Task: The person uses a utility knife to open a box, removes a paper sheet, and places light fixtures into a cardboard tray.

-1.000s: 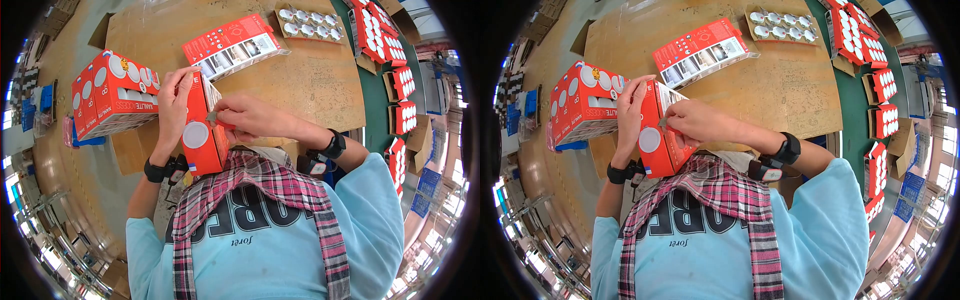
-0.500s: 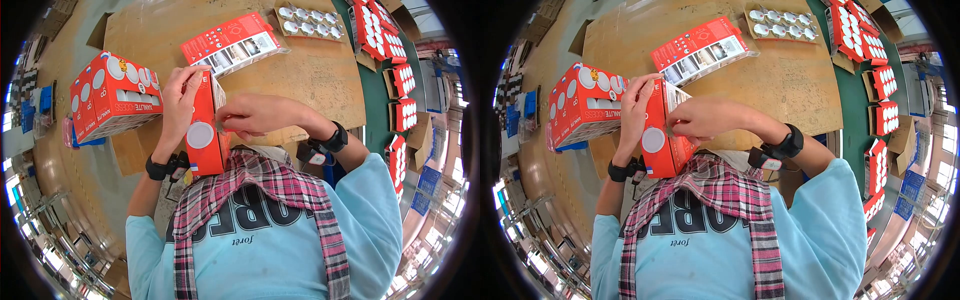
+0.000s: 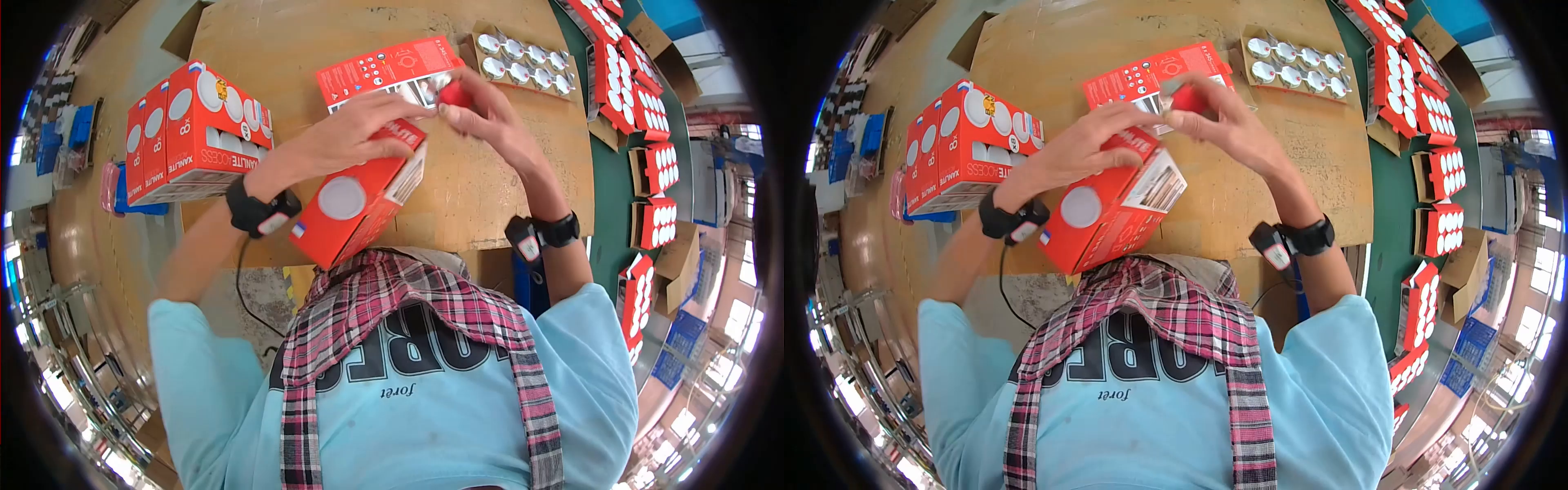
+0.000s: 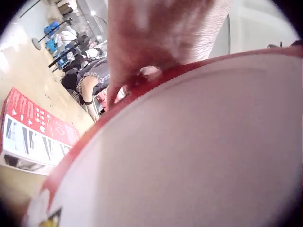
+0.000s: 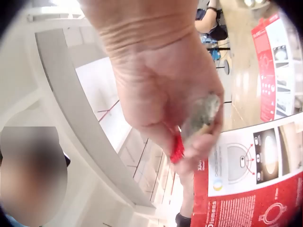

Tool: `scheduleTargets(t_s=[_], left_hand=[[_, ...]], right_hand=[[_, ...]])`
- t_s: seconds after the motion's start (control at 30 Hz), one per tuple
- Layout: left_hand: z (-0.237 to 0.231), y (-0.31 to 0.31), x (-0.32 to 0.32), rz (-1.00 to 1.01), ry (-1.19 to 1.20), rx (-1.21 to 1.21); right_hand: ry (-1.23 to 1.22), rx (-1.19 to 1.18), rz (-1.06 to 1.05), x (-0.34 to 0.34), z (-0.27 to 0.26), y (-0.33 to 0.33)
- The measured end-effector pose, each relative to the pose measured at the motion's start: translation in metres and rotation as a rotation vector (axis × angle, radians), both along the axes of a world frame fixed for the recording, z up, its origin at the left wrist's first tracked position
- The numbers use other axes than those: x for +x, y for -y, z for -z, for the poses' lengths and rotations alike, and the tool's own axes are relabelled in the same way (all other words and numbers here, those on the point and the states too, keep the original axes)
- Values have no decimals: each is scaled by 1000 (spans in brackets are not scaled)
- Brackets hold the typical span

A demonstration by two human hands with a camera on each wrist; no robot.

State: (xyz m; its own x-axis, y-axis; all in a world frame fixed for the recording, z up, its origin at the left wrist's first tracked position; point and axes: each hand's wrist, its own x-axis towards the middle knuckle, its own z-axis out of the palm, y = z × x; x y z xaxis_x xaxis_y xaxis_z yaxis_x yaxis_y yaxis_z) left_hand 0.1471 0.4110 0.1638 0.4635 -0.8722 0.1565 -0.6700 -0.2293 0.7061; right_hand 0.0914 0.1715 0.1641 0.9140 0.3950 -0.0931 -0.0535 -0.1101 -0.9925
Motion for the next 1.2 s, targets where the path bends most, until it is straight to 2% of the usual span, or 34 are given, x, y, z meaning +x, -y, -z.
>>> scheduleTargets(t_s=[0.03,0.07,0.17,0.2,0.27,0.37,0.4,0.5,0.53,0.63,0.67,0.77,0.8,0.87,0.93,1.03,1.07,1.17,1.2], left_hand=[[-4,3,-2,46,177,41],[-11,-2,-4,13,75,72],[-38,-46,-49,-285,-44,120],[-39,-59,-70,-287,-42,163],[-31,-76,-106,-287,-44,247],[-27,-76,-124,-457,-410,484],[-24,-79,-121,-484,-288,391],[-14,-91,-120,-562,-335,134],[-18,-92,-132,-577,-375,33],[-18,-78,-175,-591,-379,63],[-5,-71,-183,-670,-364,-39],[13,-76,-164,-751,-371,-64],[14,-78,-152,-736,-375,-201],[11,-79,-132,-703,-469,-284],[11,-79,-124,-651,-594,-353],[20,-55,-145,-769,-634,-609],[24,-53,-151,-829,-582,-551],[24,-42,-164,-983,-606,-596],[24,-44,-164,-962,-607,-603]], right_hand=[[69,-34,104,3,6,-4],[140,-68,204,5,11,-8],[149,-207,150,11,27,-15],[19,-164,71,16,31,-13],[-23,-98,6,15,27,-16],[-31,-20,-13,9,23,-19],[-20,4,-8,8,21,-21],[-59,-82,107,-5,20,-15],[-41,59,174,-15,22,-16],[-64,-2,352,-44,19,-12],[-59,-58,392,-50,22,-12],[-116,-7,418,-64,11,-21],[-180,27,380,-66,12,-22],[-319,91,302,-71,20,-19],[-294,17,272,-80,19,-23],[-274,-15,284,-90,15,-36],[-263,-13,293,-94,15,-40],[-234,-18,303,-98,10,-49],[-224,-23,303,-98,9,-51]])
